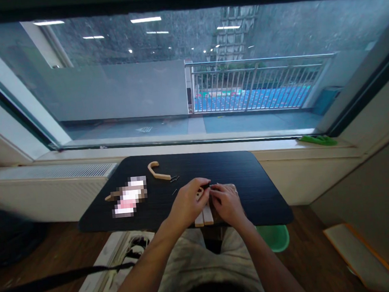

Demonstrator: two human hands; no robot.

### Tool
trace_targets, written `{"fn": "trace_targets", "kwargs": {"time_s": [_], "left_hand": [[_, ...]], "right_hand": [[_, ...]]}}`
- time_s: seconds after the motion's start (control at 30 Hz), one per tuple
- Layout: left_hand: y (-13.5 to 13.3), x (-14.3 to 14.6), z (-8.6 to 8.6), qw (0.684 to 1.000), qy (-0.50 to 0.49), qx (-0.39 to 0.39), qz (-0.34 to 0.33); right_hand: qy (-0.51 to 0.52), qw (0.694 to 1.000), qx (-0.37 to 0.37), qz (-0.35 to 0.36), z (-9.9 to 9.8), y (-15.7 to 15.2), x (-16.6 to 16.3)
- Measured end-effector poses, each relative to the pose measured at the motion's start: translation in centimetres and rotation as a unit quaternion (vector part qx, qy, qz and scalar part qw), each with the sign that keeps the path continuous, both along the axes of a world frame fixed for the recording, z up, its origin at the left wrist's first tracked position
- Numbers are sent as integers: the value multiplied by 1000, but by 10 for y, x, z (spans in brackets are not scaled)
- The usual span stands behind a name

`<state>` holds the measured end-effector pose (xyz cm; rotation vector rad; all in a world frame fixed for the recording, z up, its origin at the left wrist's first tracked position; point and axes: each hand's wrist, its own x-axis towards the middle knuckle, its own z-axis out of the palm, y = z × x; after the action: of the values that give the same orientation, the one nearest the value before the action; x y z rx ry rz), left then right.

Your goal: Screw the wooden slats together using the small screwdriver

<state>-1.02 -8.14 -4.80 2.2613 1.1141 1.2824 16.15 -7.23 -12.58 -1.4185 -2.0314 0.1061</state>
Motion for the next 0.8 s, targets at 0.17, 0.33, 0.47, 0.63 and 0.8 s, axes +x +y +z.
{"fn": "trace_targets", "kwargs": {"time_s": [0.17,0.33,0.47,0.63,0.8], "left_hand": [[1,0,-3,1000,-3,16,6],[2,1,-5,999,4,31,14],[3,2,-5,999,5,36,20],[5,2,-7,999,-5,43,29],[3,1,-6,999,-12,41,27]], "right_hand": [[-2,1000,13,2,1,-1,-1],[-9,1000,4,-8,3,-1,-1],[-8,1000,-4,3,6,-1,-1],[-3,1000,-14,3,9,-2,0],[-2,1000,-24,1,9,-2,0]]}}
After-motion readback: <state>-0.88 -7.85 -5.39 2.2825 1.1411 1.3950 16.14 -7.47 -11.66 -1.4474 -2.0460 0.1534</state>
